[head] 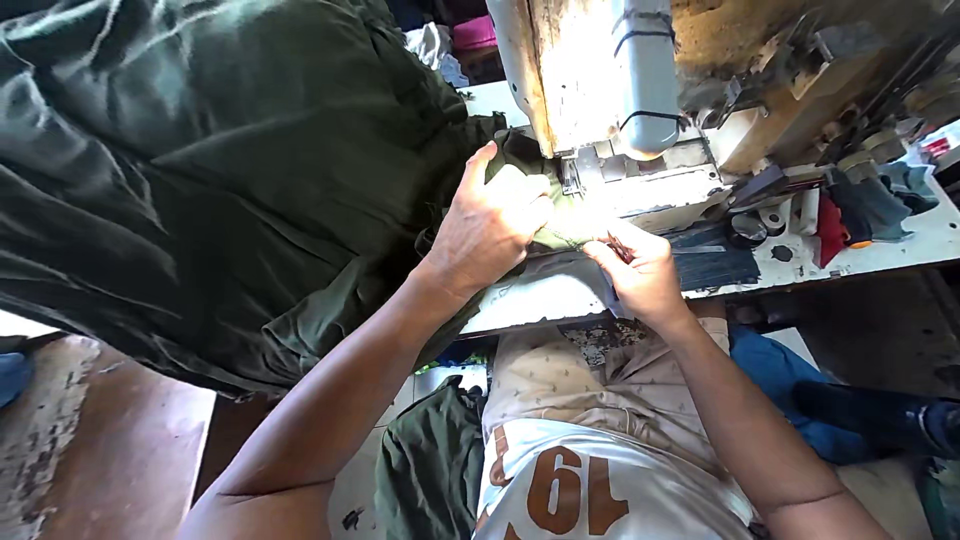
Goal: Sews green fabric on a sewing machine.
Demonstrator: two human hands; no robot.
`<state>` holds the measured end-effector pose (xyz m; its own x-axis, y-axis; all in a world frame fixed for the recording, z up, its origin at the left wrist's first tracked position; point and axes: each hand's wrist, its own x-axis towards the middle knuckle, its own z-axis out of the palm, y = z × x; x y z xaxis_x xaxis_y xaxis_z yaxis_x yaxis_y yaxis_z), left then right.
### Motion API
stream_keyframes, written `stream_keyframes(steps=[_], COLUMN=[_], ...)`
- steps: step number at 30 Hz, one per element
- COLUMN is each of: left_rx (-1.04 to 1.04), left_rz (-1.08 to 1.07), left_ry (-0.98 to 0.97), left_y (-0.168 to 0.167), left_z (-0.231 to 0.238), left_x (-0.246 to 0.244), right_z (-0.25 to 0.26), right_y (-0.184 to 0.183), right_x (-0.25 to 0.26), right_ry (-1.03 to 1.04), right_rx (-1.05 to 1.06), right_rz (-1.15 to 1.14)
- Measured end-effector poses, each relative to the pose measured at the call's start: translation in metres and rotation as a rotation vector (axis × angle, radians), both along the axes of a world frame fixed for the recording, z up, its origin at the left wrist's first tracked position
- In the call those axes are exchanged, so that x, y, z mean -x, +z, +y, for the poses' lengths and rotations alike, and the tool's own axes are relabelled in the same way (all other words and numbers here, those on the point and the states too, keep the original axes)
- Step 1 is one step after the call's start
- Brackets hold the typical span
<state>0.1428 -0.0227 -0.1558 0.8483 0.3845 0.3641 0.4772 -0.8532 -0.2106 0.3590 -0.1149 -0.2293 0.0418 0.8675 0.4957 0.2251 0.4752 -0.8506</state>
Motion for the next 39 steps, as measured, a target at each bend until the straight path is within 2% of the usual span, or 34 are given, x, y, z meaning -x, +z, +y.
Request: stream_keyframes(steps=[4,8,10,11,13,16,19,22,23,25,27,29,32,39], left_rx=[0.097,0.189,0.218,0.231,0.290,0.416,0.502,0.609,0.597,0.417,0.203,0.093,0.039,0.021], left_rz=[0.094,0.204,0.224,0.192,0.033,-0.143,-0.178,-0.221,-0.242,-0.256,-0.165,-0.118,-0.117,-0.138], left_ry=[0.009,0.246,0.276,0.228,0.013,-0.260,-0.422,-0.443,-0.437,-0.389,-0.253,-0.112,0.003,0.045], left_y=[0.027,0.059,0.068,0.073,0.081,0.081,0.060,0.025,0.014,-0.005,-0.020,-0.034,-0.039,-0.019], left_z=[0.000,0.007,0.015,0.015,0.005,-0.034,-0.060,-0.067,-0.066,-0.063,-0.058,-0.050,-0.048,-0.048], left_x=[0.009,0.037,0.056,0.063,0.066,0.047,0.026,0.010,0.006,0.002,0.002,0.004,0.007,0.005], right_z=[0.007,0.015,0.023,0.025,0.027,0.012,-0.014,-0.034,-0.039,-0.049,-0.058,-0.063,-0.065,-0.059], right_y=[0.003,0.001,-0.001,-0.002,0.000,0.013,0.032,0.024,0.017,0.004,-0.003,-0.005,-0.006,-0.004], right_x=[0.000,0.000,0.002,0.002,0.000,-0.014,-0.023,-0.022,-0.022,-0.023,-0.022,-0.019,-0.017,-0.014], right_ry=[-0.001,-0.052,-0.057,-0.052,-0.022,0.107,0.366,0.359,0.319,0.247,0.190,0.156,0.129,0.071], right_rx=[-0.008,0.012,-0.020,-0.025,-0.015,0.018,-0.008,-0.069,-0.077,-0.074,-0.061,-0.053,-0.041,0.026], right_rz=[-0.001,-0.031,-0.010,-0.006,-0.015,-0.164,-0.224,-0.209,-0.191,-0.162,-0.146,-0.131,-0.124,-0.069])
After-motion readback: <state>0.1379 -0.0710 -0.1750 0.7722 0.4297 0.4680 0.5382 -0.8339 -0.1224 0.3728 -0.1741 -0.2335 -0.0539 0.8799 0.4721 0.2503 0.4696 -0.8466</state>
